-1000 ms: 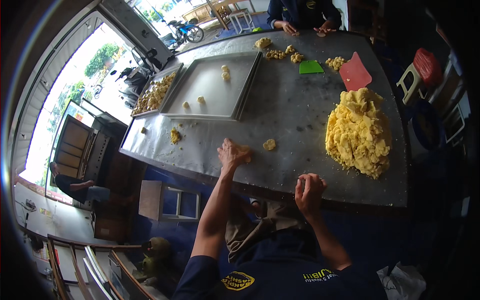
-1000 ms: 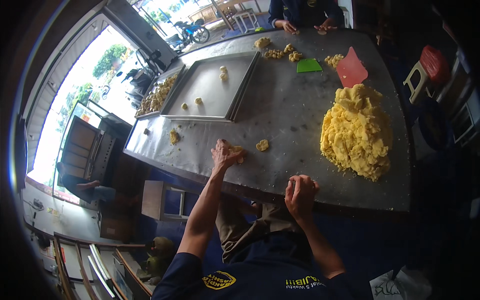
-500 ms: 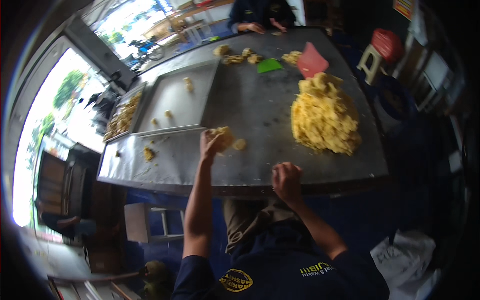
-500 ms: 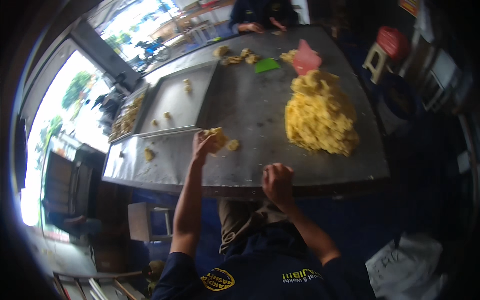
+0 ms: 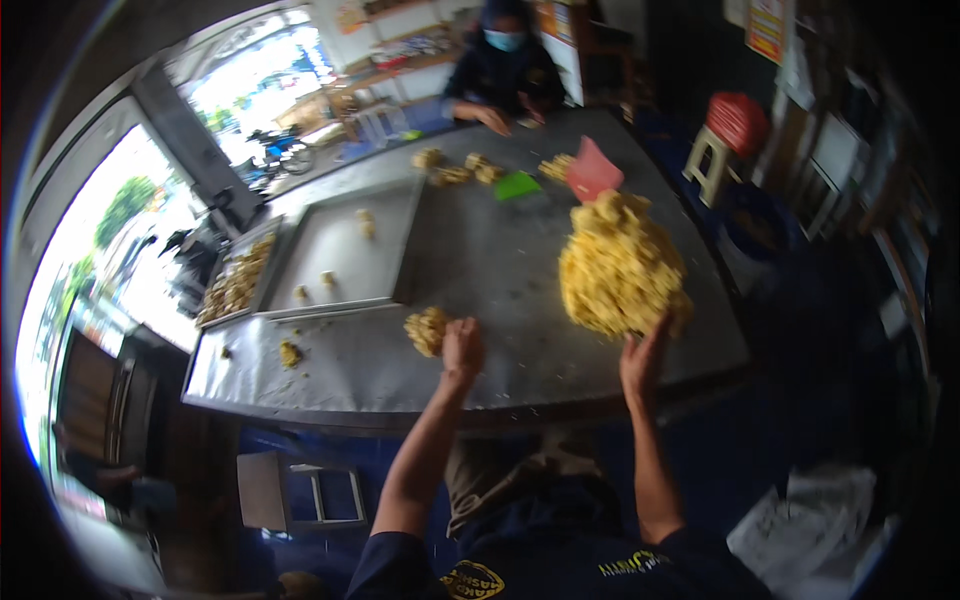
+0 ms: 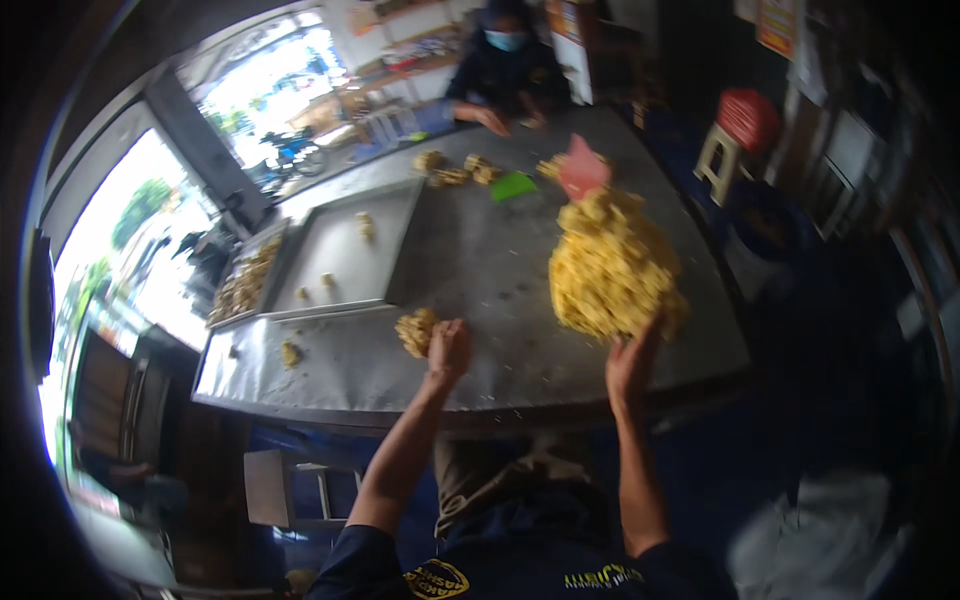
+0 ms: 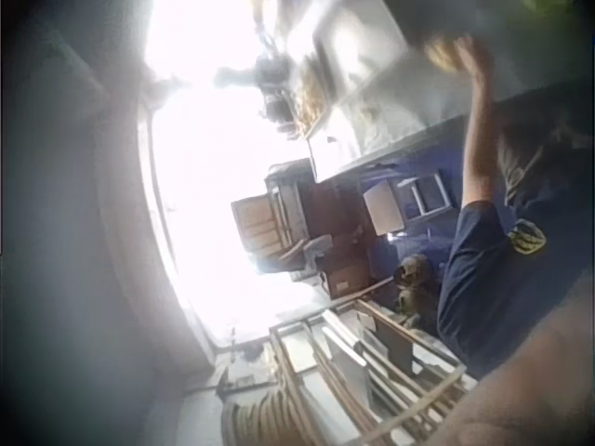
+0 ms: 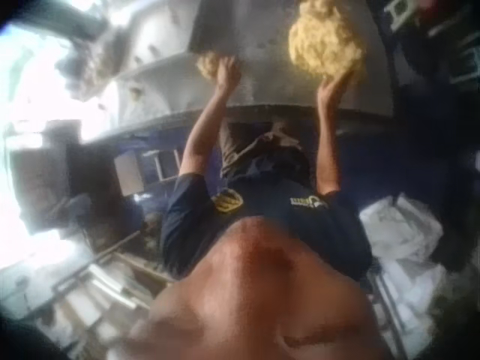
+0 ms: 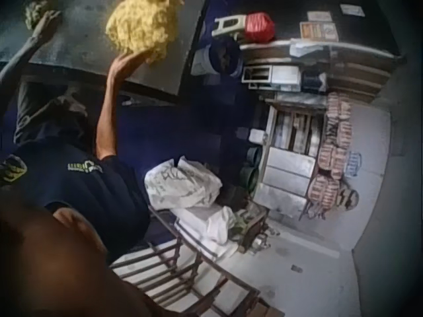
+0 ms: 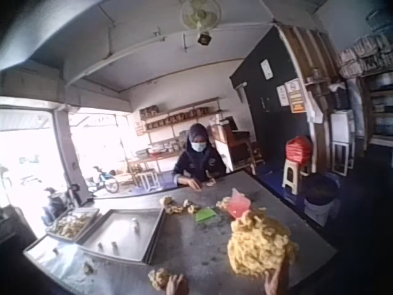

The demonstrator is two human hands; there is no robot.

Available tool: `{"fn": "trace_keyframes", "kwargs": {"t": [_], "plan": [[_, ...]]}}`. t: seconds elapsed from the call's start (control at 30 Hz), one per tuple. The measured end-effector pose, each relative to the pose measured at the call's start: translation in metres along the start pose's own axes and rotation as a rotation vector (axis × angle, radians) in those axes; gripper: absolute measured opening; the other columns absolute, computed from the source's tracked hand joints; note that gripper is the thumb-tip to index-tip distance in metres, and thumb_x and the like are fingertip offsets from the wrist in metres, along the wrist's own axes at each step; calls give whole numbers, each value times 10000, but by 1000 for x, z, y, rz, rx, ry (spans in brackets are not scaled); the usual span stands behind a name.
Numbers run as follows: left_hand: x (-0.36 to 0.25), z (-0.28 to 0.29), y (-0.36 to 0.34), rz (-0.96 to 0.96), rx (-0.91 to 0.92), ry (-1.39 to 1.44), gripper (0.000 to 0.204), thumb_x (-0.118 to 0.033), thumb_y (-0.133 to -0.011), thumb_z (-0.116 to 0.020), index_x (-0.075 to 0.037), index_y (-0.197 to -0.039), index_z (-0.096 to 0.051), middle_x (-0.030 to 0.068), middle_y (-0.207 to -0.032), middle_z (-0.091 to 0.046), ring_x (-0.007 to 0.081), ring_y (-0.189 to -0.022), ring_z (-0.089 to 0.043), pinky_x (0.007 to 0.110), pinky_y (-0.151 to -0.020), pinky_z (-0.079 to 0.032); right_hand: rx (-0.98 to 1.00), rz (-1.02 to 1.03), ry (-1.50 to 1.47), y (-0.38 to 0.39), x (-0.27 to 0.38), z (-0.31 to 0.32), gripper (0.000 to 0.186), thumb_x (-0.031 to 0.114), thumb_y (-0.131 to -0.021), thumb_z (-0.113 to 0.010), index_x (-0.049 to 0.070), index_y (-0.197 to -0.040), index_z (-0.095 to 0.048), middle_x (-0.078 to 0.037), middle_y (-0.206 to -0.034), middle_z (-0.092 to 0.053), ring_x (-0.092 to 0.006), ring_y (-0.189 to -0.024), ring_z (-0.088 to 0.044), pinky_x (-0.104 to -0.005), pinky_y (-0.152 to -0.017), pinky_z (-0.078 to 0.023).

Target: The person shapes dough into balls by hand and places them onto a tray. They take portions from a mound of dough on a metal table, roll them between their palms, and arrange the balls in rows on a metal tray.

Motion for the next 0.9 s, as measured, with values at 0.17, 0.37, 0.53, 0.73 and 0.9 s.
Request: {"fn": "trace_keyframes", "kwargs": {"t": [0.17, 0.37, 0.53, 0.73, 0.9], "plan": [[4, 9, 2, 456, -85, 416, 269, -210, -876, -554, -9, -1048, -605, 218, -1070, -626, 400, -1052, -582, 501, -908, -482, -106, 15, 273, -4, -22, -1, 725, 279, -941, -680, 69, -1536, -323, -187, -1534, -409, -366, -1357, -466, -426, -1054, -454], [1, 31, 33, 473, -298, 650, 274, -258, -908, -604, -21, -1045, -600, 208, -1021, -667, 392, -989, -645, 482, -846, -510, -66, -45, 310, -5, -40, -11, 395, 280, -955, -666, 97, -1294, -578, -180, -1189, -666, -387, -1028, -653, -445, -816, -539], [-6, 40, 55, 495, -467, 1162, 195, -174, -946, -633, -48, -1094, -640, 162, -920, -720, 269, -872, -710, 363, -782, -540, 66, -50, 322, -4, -27, -5, 351, 283, -950, -658, 40, -1202, -641, -206, -1055, -696, -406, -945, -664, -470, -753, -539], [-24, 36, 90, 502, -500, 1243, 223, -103, -926, -643, -72, -1144, -682, 135, -1006, -723, 235, -934, -708, 341, -828, -537, 134, 105, 348, 5, -17, -5, 369, 221, -956, -641, -5, -1247, -615, -247, -1127, -664, -418, -983, -657, -449, -800, -552], [-19, 37, 102, 498, -590, 1243, 270, -30, -911, -620, -84, -1167, -686, 110, -1030, -731, 193, -953, -703, 313, -849, -535, 240, 156, 285, 17, -5, -8, 305, 122, -990, -576, -56, -1235, -612, -258, -1232, -615, -415, -1078, -629, -443, -876, -533]]}}
Point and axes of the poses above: each hand's wrist, its own y-axis away from the middle knuckle, its own z-axis out of the back of the hand, x = y × z, the point moved 6 cm from there along -y, towards the middle knuckle
